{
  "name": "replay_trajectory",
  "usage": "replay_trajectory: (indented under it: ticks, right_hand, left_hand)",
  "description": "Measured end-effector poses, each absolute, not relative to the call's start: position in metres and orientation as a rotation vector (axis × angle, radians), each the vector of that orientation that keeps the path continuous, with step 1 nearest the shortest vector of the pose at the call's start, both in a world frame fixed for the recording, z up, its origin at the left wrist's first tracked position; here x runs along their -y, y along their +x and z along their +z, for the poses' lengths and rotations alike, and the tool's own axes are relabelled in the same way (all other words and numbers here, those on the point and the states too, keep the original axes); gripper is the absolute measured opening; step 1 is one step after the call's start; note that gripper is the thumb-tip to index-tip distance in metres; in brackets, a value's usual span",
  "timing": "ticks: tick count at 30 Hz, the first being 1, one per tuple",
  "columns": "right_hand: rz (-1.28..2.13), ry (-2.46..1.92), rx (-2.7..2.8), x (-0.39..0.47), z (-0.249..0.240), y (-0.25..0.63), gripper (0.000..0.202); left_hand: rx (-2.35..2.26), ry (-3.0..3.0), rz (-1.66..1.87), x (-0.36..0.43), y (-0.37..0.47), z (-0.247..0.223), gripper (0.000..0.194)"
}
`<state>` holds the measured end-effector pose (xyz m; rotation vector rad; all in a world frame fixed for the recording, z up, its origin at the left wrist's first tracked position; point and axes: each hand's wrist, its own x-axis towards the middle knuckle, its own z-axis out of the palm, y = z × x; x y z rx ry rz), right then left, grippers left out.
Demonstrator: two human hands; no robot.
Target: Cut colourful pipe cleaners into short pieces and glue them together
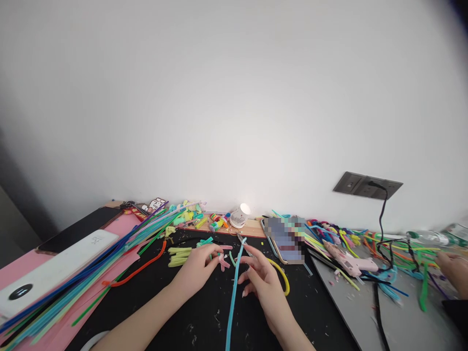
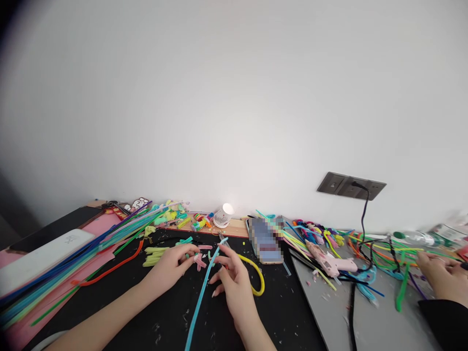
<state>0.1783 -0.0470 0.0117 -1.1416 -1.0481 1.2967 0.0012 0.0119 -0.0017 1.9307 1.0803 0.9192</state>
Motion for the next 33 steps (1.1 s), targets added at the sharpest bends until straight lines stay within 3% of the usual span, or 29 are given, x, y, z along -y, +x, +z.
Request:
replay_trajectory:
  ticks: [4, 12, 18, 22, 28, 33]
  right_hand:
    - [1.325, -1.176, 1.098, 0.046, 0.008, 0.178, 0.032]
    - [1.243, -1.247, 1.321, 0.046, 0.001, 0.174, 0.035]
    - [0.957, -1.333, 1.910, 0.057, 0.016, 0.169, 0.035]
    - [0.809, -1.339, 2.118, 0.062, 0.018, 0.167, 0.014]
    - [0.643, -1.472, 1.904, 0.052, 0.000, 0.170, 0.023]
    - [0.629, -1.452, 1.564, 0.049, 0.001, 0.179, 0.015]
  left_hand:
    - [-1.092, 2.041, 0.937, -0.012, 0.001, -0.003, 0.021]
    - [-1.077, 2.037, 0.816, -0.004, 0.003, 0.001, 0.031]
    - [-1.049, 2.011, 0.842, -0.004, 0.003, 0.002, 0.032]
    - [-1.105, 1.825, 0.949, -0.010, 0.002, -0.002, 0.028]
    - [-1.326, 1.690, 1.103, -0.019, -0.004, -0.008, 0.021]
    - [-1.571, 2.034, 0.889, -0.016, -0.005, -0.006, 0.012]
